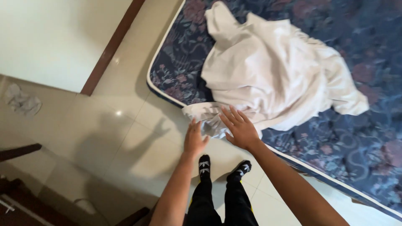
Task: The person folds a white sheet on a floral-patterned mattress and places it on a nearby table. They then spread a white fitted sheet over the mattress, smoothing it out and tucking the edges under.
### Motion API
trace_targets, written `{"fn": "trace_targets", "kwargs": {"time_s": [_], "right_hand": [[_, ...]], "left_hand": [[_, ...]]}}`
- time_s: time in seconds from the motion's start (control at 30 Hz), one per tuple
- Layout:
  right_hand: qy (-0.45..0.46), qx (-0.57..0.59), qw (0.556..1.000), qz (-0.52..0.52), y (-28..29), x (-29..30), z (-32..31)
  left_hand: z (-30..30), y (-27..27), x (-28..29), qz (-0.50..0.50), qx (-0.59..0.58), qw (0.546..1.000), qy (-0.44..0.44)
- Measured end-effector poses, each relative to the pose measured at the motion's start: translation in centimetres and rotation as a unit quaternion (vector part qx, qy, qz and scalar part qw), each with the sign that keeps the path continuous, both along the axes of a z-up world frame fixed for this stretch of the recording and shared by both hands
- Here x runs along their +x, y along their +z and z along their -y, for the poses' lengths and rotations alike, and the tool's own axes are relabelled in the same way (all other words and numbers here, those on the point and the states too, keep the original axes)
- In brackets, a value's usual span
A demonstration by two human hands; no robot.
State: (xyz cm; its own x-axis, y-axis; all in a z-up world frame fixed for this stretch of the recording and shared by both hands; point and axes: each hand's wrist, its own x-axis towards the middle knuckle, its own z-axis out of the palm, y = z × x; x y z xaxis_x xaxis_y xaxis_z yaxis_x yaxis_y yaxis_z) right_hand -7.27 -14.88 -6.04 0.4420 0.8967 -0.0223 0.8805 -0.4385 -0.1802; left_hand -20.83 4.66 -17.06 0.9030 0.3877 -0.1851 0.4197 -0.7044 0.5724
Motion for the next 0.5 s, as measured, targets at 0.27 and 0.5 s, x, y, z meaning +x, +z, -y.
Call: {"fn": "trace_targets", "kwargs": {"time_s": [0.27,0.5], "right_hand": [[0.077,-0.191,0.967,0.151,-8.4,-1.7,-3.9],[0.055,-0.248,0.949,0.186,-10.9,0.1,-6.0]], "left_hand": [[1.1,-3.2,-0.7,-0.048,-0.008,0.998,-0.032],[1.3,-1.0,0.6,-0.039,-0.038,0.998,-0.020]]}}
